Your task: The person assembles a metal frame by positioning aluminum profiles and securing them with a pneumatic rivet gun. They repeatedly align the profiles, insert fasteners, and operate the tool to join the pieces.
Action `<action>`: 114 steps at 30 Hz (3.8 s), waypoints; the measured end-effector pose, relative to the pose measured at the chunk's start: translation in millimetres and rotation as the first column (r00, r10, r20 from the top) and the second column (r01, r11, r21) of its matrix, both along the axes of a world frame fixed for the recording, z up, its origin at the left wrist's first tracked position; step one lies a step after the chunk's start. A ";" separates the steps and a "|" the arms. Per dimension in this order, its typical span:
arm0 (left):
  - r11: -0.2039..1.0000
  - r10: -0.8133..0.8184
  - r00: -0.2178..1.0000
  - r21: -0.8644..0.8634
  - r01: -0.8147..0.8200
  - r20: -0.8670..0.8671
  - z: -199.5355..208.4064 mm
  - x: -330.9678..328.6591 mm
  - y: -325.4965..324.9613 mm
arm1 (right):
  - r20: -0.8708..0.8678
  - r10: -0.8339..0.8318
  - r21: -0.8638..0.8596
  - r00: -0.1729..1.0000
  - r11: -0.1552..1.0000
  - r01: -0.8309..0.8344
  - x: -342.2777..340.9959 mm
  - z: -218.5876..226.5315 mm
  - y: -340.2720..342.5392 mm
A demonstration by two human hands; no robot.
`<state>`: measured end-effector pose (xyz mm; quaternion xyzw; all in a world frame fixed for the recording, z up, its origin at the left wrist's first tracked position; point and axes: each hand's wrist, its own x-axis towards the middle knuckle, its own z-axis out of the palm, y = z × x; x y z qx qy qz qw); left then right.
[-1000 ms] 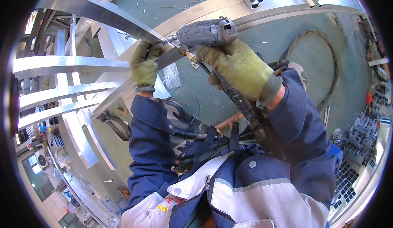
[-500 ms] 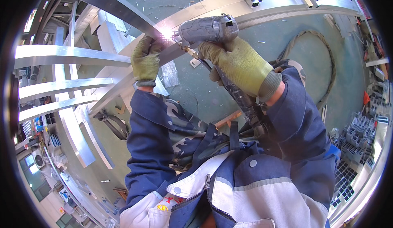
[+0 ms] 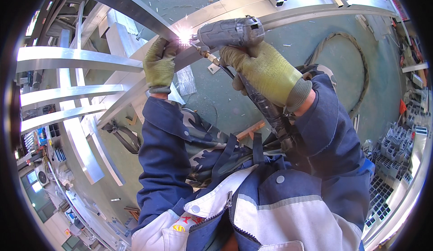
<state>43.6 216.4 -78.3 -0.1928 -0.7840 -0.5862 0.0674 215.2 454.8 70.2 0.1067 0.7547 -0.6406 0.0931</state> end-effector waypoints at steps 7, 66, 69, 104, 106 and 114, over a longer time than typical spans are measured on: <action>1.000 0.031 0.999 -0.003 -0.031 0.020 -4.5 -3.0 -2.6 | 0.065 -0.064 -0.180 0.996 0.981 0.075 4.6 -0.8 -2.0; 0.772 -0.499 0.864 0.419 0.478 -0.067 241.8 -16.4 35.8 | 0.127 -0.282 -0.714 0.951 0.640 0.285 40.0 -14.0 21.2; 0.735 -0.546 0.832 0.422 0.531 -0.098 234.2 -29.0 24.9 | -0.019 -0.257 -0.637 0.966 0.748 0.187 47.0 -2.2 5.3; 0.667 -0.670 0.743 0.442 0.599 0.004 238.3 -43.9 66.1 | 0.111 0.197 0.787 0.974 0.581 -0.207 7.5 30.7 -146.6; 0.699 -0.645 0.763 0.431 0.571 0.036 237.8 -42.1 68.3 | 0.129 0.191 0.790 0.973 0.574 -0.217 5.5 28.9 -146.1; 0.670 -0.669 0.739 0.489 0.558 0.074 235.7 -43.2 70.0 | 0.115 0.223 0.800 0.968 0.557 -0.223 3.4 32.2 -150.1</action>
